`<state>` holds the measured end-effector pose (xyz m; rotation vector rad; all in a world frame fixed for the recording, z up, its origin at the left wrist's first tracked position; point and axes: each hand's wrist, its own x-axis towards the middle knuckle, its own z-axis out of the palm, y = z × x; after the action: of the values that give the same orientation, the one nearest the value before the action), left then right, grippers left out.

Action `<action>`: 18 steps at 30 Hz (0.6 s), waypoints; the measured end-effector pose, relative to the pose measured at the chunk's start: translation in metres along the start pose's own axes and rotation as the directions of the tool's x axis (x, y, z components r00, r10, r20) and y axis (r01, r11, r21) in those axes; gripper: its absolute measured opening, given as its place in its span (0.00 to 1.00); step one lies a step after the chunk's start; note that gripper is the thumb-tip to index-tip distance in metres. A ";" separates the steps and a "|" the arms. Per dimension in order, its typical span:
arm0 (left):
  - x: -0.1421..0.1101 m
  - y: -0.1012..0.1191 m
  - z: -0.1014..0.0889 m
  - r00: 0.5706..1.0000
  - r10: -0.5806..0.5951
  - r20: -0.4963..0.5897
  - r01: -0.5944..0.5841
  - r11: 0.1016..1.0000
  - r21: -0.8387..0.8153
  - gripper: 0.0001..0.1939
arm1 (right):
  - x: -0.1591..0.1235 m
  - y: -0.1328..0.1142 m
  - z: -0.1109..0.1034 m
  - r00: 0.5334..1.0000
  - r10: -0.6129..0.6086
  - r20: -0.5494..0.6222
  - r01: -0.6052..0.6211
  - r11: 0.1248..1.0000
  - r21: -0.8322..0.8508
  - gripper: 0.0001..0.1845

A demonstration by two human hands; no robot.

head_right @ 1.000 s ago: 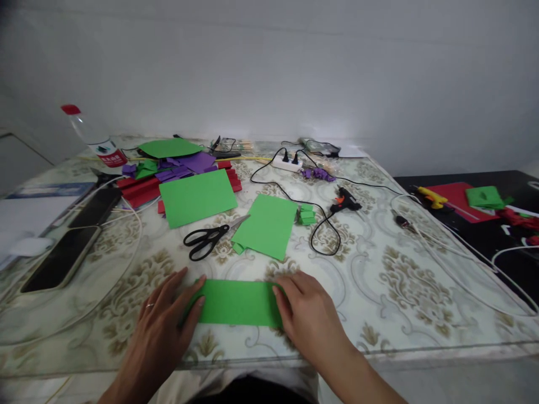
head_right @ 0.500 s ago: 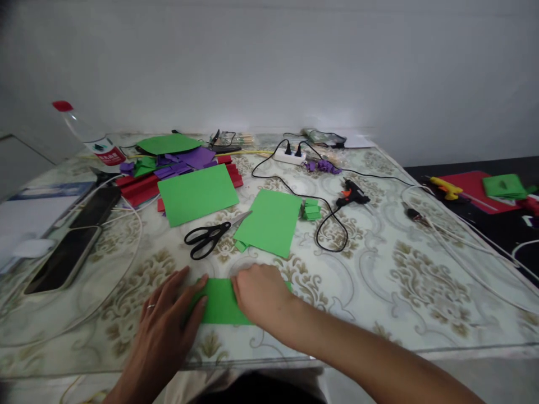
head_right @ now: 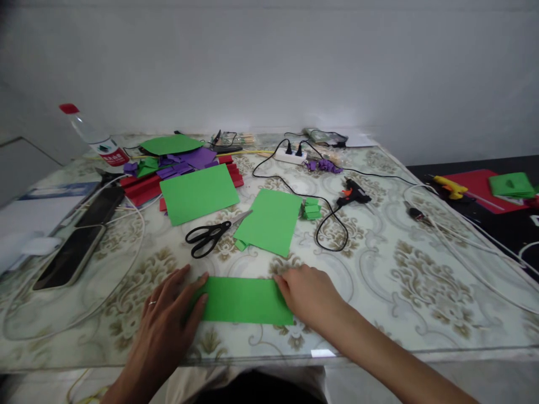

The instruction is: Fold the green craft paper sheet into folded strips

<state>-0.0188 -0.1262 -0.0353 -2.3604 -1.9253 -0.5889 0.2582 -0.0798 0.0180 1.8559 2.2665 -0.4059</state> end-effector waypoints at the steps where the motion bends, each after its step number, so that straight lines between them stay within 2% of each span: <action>1: 0.000 0.000 0.000 1.000 -0.004 0.000 0.004 1.000 -0.003 0.18 | -0.003 0.006 -0.001 1.000 0.020 0.004 -0.020 1.000 0.001 0.23; 5: -0.001 -0.001 0.001 1.000 -0.017 -0.010 0.017 1.000 -0.014 0.18 | -0.012 0.023 -0.002 0.999 0.054 -0.008 -0.054 0.998 0.025 0.22; 9: -0.001 -0.006 0.001 0.999 -0.024 0.026 0.025 0.999 -0.038 0.18 | -0.014 0.029 0.003 0.998 0.048 -0.049 -0.045 0.997 0.064 0.22; 12: 0.004 -0.007 -0.003 0.998 -0.058 0.018 0.059 0.996 -0.071 0.19 | -0.014 0.023 0.009 0.994 0.009 -0.109 0.006 0.990 0.142 0.22; 14: 0.012 0.000 -0.006 0.998 -0.056 0.018 0.057 0.991 -0.123 0.18 | -0.016 0.015 0.014 0.977 -0.045 -0.209 0.095 0.967 0.236 0.20; 15: 0.016 0.006 -0.007 0.998 -0.037 0.045 0.044 0.986 -0.160 0.15 | -0.016 0.010 0.018 0.966 -0.093 -0.242 0.161 0.947 0.279 0.19; 16: 0.022 0.015 -0.008 0.993 0.014 0.115 0.013 0.974 -0.224 0.11 | -0.017 0.005 0.021 0.955 -0.111 -0.275 0.193 0.936 0.293 0.17; 18: 0.033 0.037 -0.009 0.934 0.146 0.326 -0.035 0.946 -0.322 0.11 | -0.017 -0.004 0.027 0.938 -0.170 -0.303 0.262 0.919 0.295 0.12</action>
<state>0.0190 -0.1058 -0.0095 -2.9089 -1.9556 -0.5332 0.2566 -0.1056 -0.0018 1.9130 2.7537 -0.6380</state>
